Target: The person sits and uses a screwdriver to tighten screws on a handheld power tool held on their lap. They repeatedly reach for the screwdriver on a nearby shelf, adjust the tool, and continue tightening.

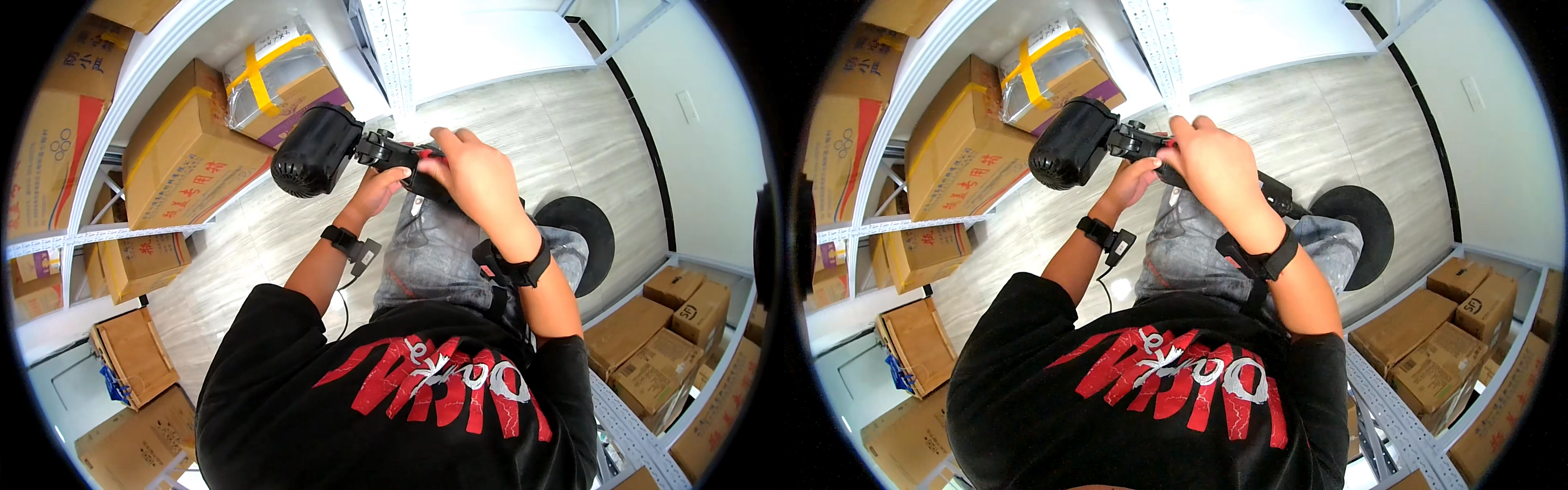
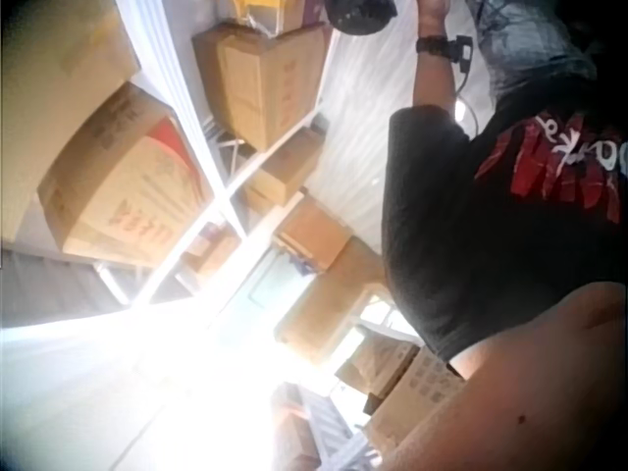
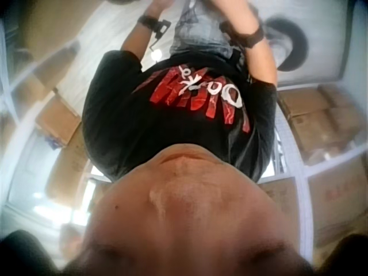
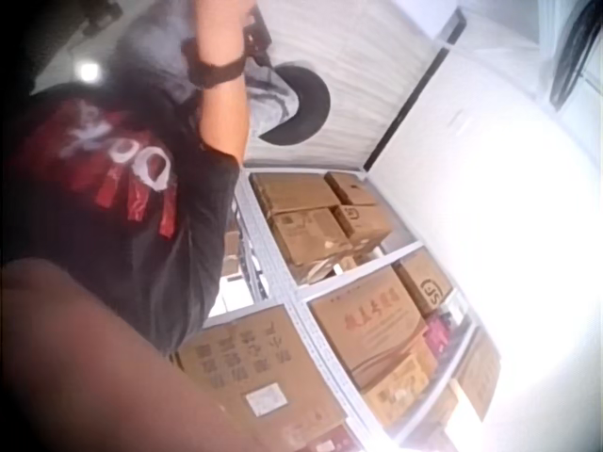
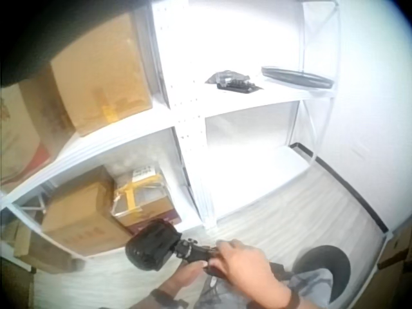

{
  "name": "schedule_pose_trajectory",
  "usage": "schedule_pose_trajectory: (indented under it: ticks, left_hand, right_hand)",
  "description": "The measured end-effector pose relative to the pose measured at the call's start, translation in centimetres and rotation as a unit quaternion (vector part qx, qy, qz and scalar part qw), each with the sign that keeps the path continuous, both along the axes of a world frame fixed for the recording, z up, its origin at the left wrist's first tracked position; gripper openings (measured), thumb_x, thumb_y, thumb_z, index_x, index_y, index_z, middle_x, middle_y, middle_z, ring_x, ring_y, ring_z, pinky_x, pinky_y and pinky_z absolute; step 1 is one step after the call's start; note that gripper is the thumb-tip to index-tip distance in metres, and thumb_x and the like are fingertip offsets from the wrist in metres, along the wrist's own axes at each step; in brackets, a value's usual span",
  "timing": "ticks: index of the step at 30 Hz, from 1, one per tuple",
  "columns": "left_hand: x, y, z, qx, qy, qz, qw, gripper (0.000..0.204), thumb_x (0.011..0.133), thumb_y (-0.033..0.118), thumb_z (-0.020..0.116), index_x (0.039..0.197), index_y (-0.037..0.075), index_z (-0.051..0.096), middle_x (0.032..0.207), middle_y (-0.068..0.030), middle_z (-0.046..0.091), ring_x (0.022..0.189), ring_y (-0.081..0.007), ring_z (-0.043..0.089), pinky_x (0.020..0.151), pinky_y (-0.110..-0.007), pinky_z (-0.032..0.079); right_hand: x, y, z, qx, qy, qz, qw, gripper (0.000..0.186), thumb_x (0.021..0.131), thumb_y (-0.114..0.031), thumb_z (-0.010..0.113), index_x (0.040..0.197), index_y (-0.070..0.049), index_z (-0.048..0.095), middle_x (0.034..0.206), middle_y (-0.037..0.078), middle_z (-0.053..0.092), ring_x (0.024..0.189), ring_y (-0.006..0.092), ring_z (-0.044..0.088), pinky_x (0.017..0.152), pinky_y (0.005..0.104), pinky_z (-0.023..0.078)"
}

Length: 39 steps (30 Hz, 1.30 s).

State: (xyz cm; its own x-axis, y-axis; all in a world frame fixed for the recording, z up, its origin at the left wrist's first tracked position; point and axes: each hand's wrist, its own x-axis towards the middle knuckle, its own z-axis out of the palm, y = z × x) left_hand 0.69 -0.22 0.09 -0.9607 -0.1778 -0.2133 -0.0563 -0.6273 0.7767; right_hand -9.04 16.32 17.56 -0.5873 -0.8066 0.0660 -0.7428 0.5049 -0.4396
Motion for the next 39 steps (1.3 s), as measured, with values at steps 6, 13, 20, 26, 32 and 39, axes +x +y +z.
schedule_pose_trajectory:
  ticks: [6,13,20,26,32,39]
  left_hand:
    - [0.1,0.0,-0.2,-0.007,-0.01,0.011,1.0,0.052,0.086,0.006,0.061,0.136,0.005,0.047,0.124,-0.0069,0.058,0.116,-0.0184,0.055,0.099,-0.037,0.045]
    - [0.0,0.0,-0.7,0.007,0.013,0.004,1.0,0.053,0.086,0.004,0.061,0.137,0.005,0.046,0.126,-0.0072,0.058,0.117,-0.0189,0.055,0.1,-0.036,0.044]
    - [-0.1,-0.3,-0.9,0.012,0.009,0.001,1.0,0.052,0.086,0.004,0.06,0.137,0.005,0.046,0.126,-0.0078,0.058,0.118,-0.0191,0.055,0.1,-0.037,0.044]
    - [0.0,-0.1,-0.7,0.009,0.014,0.01,1.0,0.052,0.086,0.003,0.06,0.136,0.003,0.046,0.126,-0.009,0.058,0.119,-0.0197,0.054,0.102,-0.037,0.043]
    - [-0.1,-0.1,0.0,0.012,0.012,0.008,1.0,0.051,0.087,0.003,0.058,0.137,0.002,0.045,0.128,-0.0098,0.056,0.12,-0.0203,0.053,0.103,-0.038,0.043]
    - [0.1,0.0,-0.4,0.006,0.002,0.013,1.0,0.052,0.087,0.004,0.058,0.137,0.003,0.044,0.129,-0.01,0.056,0.121,-0.0207,0.053,0.103,-0.039,0.043]
  right_hand:
    - [-0.6,0.5,-1.1,-0.101,0.043,0.119,0.987,0.014,0.084,-0.018,0.066,0.089,-0.008,0.057,0.089,0.013,0.057,0.077,0.0326,0.064,0.063,0.0425,0.052]
    - [-0.3,0.4,-0.1,-0.089,0.024,0.034,0.995,0.018,0.083,-0.018,0.066,0.093,-0.006,0.058,0.086,0.013,0.057,0.076,0.0335,0.063,0.063,0.0432,0.051]
    - [-0.4,0.0,-1.1,-0.033,0.038,0.025,0.998,0.015,0.082,-0.014,0.068,0.093,-0.006,0.062,0.093,0.011,0.058,0.079,0.0311,0.063,0.064,0.0402,0.051]
    - [-0.8,0.3,-0.3,-0.136,0.022,0.039,0.99,0.016,0.083,-0.018,0.066,0.091,-0.008,0.058,0.085,0.012,0.059,0.076,0.0334,0.064,0.063,0.0431,0.052]
    - [-1.2,0.4,-1.6,-0.137,0.013,0.049,0.989,0.015,0.084,-0.018,0.065,0.091,-0.008,0.057,0.082,0.011,0.06,0.074,0.0334,0.064,0.062,0.0435,0.051]
    - [-0.6,0.0,-1.1,-0.1,0.025,0.016,0.995,0.015,0.084,-0.019,0.066,0.085,-0.007,0.057,0.079,0.011,0.059,0.069,0.0323,0.063,0.06,0.0431,0.051]
